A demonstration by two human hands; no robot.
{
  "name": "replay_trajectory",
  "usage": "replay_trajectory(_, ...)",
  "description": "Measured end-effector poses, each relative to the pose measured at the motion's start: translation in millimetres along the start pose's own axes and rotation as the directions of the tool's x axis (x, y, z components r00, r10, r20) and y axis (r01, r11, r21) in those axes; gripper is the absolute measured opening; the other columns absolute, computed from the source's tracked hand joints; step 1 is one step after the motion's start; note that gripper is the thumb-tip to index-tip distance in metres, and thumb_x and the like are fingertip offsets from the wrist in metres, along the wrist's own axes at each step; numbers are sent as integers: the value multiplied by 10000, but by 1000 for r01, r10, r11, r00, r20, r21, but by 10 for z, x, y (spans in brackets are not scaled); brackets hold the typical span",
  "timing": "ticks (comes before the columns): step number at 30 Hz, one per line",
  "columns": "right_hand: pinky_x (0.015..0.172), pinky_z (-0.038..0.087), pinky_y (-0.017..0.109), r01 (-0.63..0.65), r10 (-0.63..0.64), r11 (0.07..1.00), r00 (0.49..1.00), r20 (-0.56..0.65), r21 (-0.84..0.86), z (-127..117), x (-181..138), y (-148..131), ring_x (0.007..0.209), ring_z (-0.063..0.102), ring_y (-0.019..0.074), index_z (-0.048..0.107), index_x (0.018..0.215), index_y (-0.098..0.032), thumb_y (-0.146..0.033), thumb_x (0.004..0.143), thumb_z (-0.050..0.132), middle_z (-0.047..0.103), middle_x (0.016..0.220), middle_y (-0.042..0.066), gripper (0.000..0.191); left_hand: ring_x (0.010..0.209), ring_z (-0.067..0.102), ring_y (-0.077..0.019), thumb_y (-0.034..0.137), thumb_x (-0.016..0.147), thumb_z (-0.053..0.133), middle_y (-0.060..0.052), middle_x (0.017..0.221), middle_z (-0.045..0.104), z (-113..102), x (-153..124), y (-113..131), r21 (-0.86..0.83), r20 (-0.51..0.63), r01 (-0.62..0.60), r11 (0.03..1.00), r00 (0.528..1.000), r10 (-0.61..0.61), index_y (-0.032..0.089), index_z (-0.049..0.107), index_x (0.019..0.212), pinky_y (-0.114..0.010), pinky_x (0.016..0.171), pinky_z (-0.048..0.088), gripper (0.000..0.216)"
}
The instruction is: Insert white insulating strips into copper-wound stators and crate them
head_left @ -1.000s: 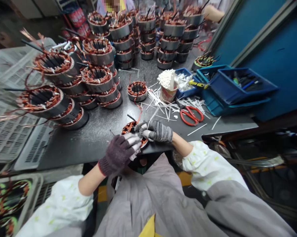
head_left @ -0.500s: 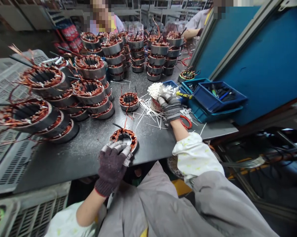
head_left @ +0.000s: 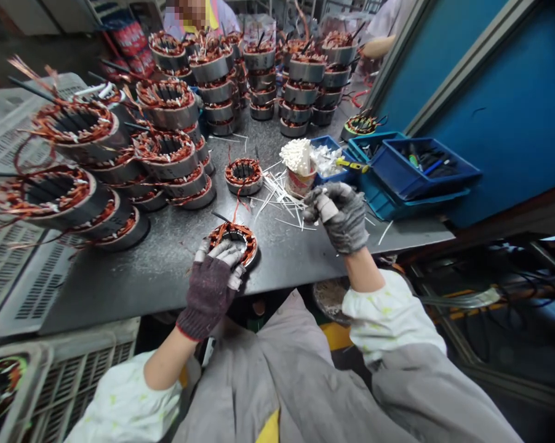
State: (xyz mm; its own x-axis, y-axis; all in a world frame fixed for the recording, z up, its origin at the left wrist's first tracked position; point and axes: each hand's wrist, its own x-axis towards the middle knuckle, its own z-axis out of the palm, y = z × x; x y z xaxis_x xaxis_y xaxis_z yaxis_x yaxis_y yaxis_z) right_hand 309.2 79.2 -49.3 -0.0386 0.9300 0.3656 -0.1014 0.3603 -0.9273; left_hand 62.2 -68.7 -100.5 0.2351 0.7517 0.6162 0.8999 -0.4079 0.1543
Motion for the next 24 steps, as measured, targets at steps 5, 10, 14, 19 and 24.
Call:
replay_trajectory(5, 691, 625, 329, 71, -85, 996, 954, 287, 60, 90, -828, -21, 776, 735, 176, 654, 892, -224, -325, 902, 711, 744, 912, 40, 117, 1289, 606, -284, 233, 971, 496, -80, 1236, 724, -56, 14, -3, -2, 143, 21, 1000, 989, -20, 200, 642, 1239, -589, 1209, 327, 307)
replay_trajectory(10, 616, 591, 268, 251, -184, 954, 923, 338, -166, 70, -1274, 61, 712, 718, 160, 679, 904, -235, -269, 904, 685, 749, 877, 38, 35, 1267, 611, -266, 279, 983, 474, -83, 1234, 718, -58, -10, -35, -11, 234, 78, 997, 970, -73, 203, 644, 1260, -545, 1183, 358, 334)
replay_trajectory(14, 675, 608, 291, 379, -276, 792, 921, 273, -479, -27, -1300, 3, 780, 761, 206, 735, 1000, -270, -263, 907, 685, 791, 899, 39, 106, 1261, 613, -271, 306, 993, 488, -80, 1193, 733, -41, -19, -28, -1, 193, 84, 997, 978, -82, 199, 660, 1231, -547, 1184, 353, 312)
replay_trajectory(19, 771, 622, 311, 335, -221, 915, 883, 414, -226, -46, -1317, -80, 957, 762, 204, 684, 1161, -277, -250, 1007, 517, 763, 1152, 71, 229, 1271, 608, -269, 287, 1000, 478, -82, 1196, 729, -47, -15, -12, -22, 137, 32, 999, 990, -28, 182, 640, 1246, -546, 1186, 355, 313)
replay_trajectory(24, 860, 602, 342, 286, -198, 956, 796, 572, -67, -20, -1508, 6, 1054, 716, 196, 643, 1083, -232, -188, 980, 524, 729, 1160, 97, 163, 1254, 618, -263, 287, 1002, 465, -82, 1208, 721, -59, -4, -6, -33, 165, 62, 998, 985, -55, 191, 638, 1227, -553, 1181, 358, 300)
